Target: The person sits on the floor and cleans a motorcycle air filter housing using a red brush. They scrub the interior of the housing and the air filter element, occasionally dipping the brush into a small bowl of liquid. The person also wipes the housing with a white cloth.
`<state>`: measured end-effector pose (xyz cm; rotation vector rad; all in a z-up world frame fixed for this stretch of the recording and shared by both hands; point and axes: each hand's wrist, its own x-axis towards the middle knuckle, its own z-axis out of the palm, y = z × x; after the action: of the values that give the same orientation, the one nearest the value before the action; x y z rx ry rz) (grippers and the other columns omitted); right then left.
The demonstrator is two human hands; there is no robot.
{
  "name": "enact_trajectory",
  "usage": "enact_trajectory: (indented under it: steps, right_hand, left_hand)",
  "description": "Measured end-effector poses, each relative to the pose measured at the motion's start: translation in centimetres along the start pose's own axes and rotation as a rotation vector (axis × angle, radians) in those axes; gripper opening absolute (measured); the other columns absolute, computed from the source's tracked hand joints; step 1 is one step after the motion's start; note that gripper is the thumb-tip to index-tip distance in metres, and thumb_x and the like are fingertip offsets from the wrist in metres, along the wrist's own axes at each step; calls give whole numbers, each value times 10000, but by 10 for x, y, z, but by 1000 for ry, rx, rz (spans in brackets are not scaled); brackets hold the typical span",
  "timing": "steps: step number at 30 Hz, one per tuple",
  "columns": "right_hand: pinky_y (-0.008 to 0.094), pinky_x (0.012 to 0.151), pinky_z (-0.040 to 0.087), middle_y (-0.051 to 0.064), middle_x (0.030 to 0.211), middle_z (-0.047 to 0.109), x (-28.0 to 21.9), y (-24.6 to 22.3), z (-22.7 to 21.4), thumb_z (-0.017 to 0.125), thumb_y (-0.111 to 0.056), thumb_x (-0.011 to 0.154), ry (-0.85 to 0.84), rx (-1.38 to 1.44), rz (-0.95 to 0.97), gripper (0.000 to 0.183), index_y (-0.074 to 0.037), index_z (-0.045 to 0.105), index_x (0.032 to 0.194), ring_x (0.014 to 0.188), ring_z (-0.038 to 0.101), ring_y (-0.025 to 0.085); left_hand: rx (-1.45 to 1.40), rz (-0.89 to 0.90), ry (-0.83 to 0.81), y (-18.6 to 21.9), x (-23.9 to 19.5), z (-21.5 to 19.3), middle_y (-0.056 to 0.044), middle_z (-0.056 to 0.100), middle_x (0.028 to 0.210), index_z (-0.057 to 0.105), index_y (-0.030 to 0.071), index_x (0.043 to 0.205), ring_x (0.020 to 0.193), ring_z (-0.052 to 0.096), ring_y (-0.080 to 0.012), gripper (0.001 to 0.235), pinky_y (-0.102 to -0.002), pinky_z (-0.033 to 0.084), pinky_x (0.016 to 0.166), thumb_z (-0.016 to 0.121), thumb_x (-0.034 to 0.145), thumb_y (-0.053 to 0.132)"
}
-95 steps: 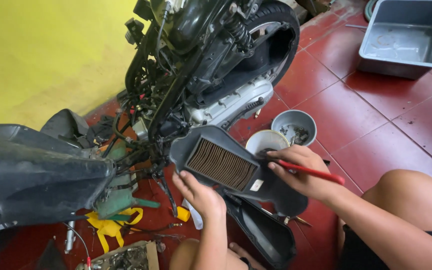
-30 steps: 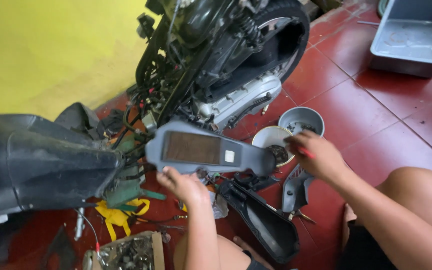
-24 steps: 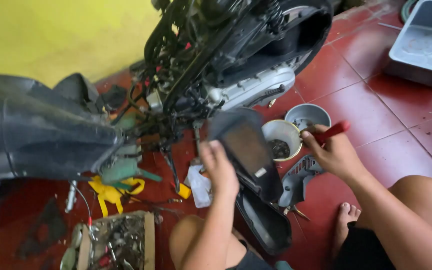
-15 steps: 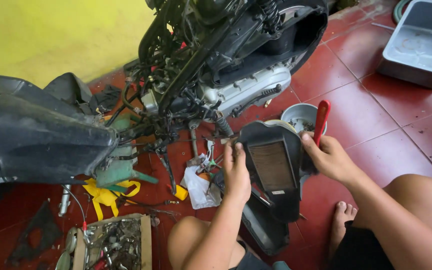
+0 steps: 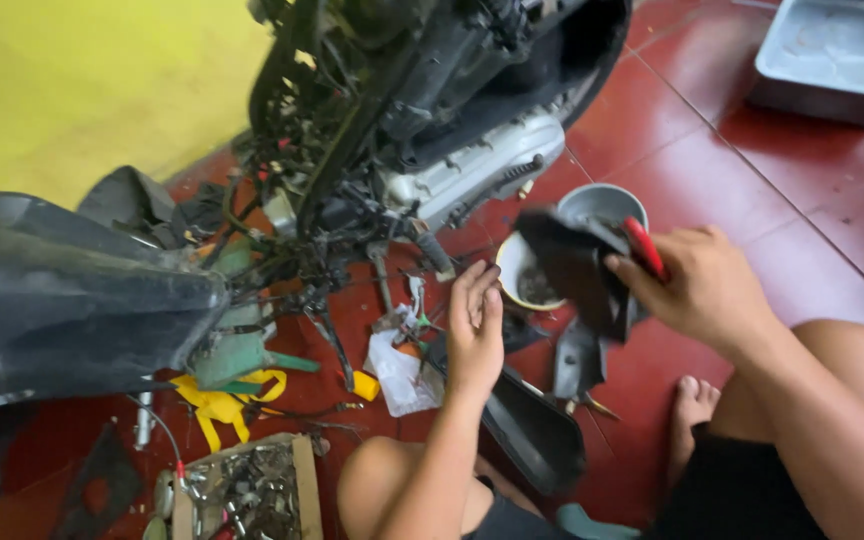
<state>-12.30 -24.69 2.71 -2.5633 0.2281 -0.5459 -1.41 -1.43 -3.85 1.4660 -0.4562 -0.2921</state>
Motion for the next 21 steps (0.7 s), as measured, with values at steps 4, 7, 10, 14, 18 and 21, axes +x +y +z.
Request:
enact_trajectory:
  steps: [4,7,10,14,18,21]
  right_hand:
    - [337,845,471,62,588,624,-7,5,13,765,-240,899,73,-118,75,227,-68,688,773,568,593,258]
    - [449,756,495,106,558,598,-8,-1,21,792,-328,810,155,-84,72,365,-110,557,634,669,688,346]
    - [412,740,505,86,519,600,-11,-20,29,795,-351,787,78,-70,149,359,-139,574,601,644,682,329]
    - [425,634,495,121,492,575,-13,-40,32,784,-481,775,-78,161,388,444,-147,582,562,636,662,362]
    - [400,594,502,140,484,595,-8,-42,28,822,-457,754,-114,334,450,430,-129,623,561,590,666,364]
    - [304,548,518,73,447,679,-10,-41,20,769,-239,862,16,636,321,336,-136,704,550,476,642,156]
  left_hand:
    - [110,12,-219,-4,-5,4,-285,474,1479,314,24,1513,1195,617,-325,619,-389,521,963,584,1001,243]
    - [375,60,-197,2,-9,16,-347,546,1400,289,36,1581,1191,618,-516,886,-556,575,924,740,874,320]
    - [466,120,-233,-1,-10,25,-404,461,1452,171,21,1617,1270,538,-555,1172,-593,510,1008,844,723,371]
    - [488,129,-203,-18,-11,26,-403,451,1427,108,-53,1597,1248,547,-568,1325,-589,496,1039,930,619,301]
    - [339,50,-155,-4,-13,27,-347,470,1444,-1,-5,1615,1229,574,-556,1382,-610,485,1053,919,619,264]
    - [193,81,-107,-6,-8,22,-287,449,1486,-43,62,1641,1328,527,-476,1413,-551,439,1115,907,649,396]
